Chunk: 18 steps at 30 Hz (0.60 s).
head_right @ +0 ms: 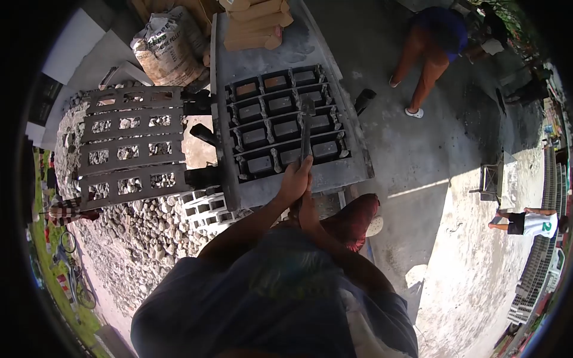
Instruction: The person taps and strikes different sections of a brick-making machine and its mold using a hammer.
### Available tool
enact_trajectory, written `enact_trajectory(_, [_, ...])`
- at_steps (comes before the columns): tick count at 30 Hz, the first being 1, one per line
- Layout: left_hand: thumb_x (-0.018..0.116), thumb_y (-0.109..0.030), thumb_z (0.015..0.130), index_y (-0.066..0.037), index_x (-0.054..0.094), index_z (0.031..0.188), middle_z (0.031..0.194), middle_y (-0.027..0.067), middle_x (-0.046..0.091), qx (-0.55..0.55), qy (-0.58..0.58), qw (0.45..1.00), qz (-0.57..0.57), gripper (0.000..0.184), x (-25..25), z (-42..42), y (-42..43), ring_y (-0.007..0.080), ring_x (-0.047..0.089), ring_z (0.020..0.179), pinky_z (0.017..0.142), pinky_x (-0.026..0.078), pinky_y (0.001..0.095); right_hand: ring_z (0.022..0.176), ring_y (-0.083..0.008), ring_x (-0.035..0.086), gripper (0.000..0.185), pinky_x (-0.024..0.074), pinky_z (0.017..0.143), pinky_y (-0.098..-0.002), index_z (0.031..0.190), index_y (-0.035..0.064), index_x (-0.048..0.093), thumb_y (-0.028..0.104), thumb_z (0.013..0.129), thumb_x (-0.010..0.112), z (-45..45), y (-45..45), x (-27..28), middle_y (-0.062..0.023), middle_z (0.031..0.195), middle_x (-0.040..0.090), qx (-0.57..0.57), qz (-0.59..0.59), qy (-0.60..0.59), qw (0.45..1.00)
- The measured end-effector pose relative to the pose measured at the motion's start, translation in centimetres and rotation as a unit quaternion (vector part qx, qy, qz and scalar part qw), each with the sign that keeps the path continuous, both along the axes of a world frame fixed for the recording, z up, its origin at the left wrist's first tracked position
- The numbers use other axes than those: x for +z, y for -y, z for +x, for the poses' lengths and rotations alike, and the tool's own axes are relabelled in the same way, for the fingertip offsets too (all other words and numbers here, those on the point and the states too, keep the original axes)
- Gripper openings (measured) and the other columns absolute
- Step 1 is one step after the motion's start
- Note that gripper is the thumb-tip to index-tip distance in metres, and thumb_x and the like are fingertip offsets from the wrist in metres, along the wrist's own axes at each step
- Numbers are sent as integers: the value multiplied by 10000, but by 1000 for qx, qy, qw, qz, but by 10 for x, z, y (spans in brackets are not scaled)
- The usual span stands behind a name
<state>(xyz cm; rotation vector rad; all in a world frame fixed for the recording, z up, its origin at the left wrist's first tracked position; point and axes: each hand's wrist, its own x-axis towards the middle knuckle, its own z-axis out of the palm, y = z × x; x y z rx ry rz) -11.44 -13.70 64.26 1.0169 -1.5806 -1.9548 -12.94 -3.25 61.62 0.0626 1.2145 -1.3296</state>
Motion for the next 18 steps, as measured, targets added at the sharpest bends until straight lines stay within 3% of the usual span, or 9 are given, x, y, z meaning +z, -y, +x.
enact_trajectory(2, [449, -351, 937, -32, 455, 772, 505, 2, 455, -10, -107, 991, 75, 359, 35, 1, -7, 86, 448, 406, 378, 359, 252, 350, -115, 371, 545, 283, 337, -283, 717, 82, 469, 492, 956, 202, 1, -4, 29, -8, 476, 398, -36, -44, -112, 992])
enact_trajectory(5, [444, -390, 933, -60, 431, 773, 516, -9, 429, -28, -158, 987, -8, 367, 71, 7, -10, 66, 428, 405, 376, 361, 227, 365, -106, 374, 500, 296, 357, -269, 752, 67, 486, 432, 972, 224, -1, 3, 23, -7, 484, 416, -64, -137, -227, 962])
enact_trajectory(8, [435, -438, 926, -75, 417, 777, 532, -5, 418, -9, -133, 990, -42, 392, 32, 6, -16, 66, 418, 416, 380, 363, 219, 456, -99, 429, 494, 361, 449, -267, 769, 45, 506, 406, 979, 240, 10, 3, -24, -7, 510, 423, -122, -84, -383, 912])
enact_trajectory(10, [429, -438, 928, -75, 416, 767, 531, -5, 414, -10, -74, 997, -9, 398, -38, 4, -9, 68, 410, 413, 378, 358, 222, 585, -146, 523, 584, 425, 571, -312, 844, -6, 555, 475, 960, 244, 1, -12, -49, -62, 570, 502, 18, -111, -192, 975])
enact_trajectory(11, [423, -438, 930, -74, 414, 756, 529, -5, 411, 6, -8, 999, 31, 404, -56, 4, -8, 70, 403, 411, 376, 353, 225, 631, -177, 548, 634, 432, 609, -334, 861, -27, 566, 510, 947, 241, 4, -8, -76, -95, 609, 536, 34, -8, -189, 981])
enact_trajectory(12, [423, -438, 930, -74, 414, 756, 529, -5, 411, -7, -13, 999, 28, 404, -41, 4, -13, 70, 403, 411, 376, 353, 225, 677, -208, 573, 687, 440, 647, -356, 878, -49, 577, 545, 934, 237, 2, -4, -73, -128, 648, 570, 48, 98, -182, 977])
enact_trajectory(14, [447, -411, 928, -70, 432, 706, 498, -5, 418, 44, -84, 994, 55, 407, 5, 3, -13, 76, 412, 383, 359, 342, 238, 671, -220, 554, 679, 424, 625, -364, 858, -46, 580, 535, 940, 238, 6, -5, -11, -138, 645, 561, 16, 74, -348, 934])
enact_trajectory(16, [397, -429, 942, -70, 411, 656, 502, -1, 398, 35, -91, 995, 31, 458, 40, 4, -15, 71, 400, 399, 371, 338, 231, 598, -178, 511, 579, 412, 580, -331, 836, -7, 565, 464, 965, 253, 0, -2, -32, -91, 616, 524, -35, -114, -332, 936])
enact_trajectory(18, [394, -422, 944, -72, 410, 630, 494, 0, 395, -61, -176, 979, -88, 470, 62, 7, -7, 68, 399, 396, 372, 337, 229, 572, -156, 488, 540, 403, 562, -315, 829, 13, 557, 435, 973, 252, -2, -1, 1, -67, 614, 508, -33, -133, -316, 939])
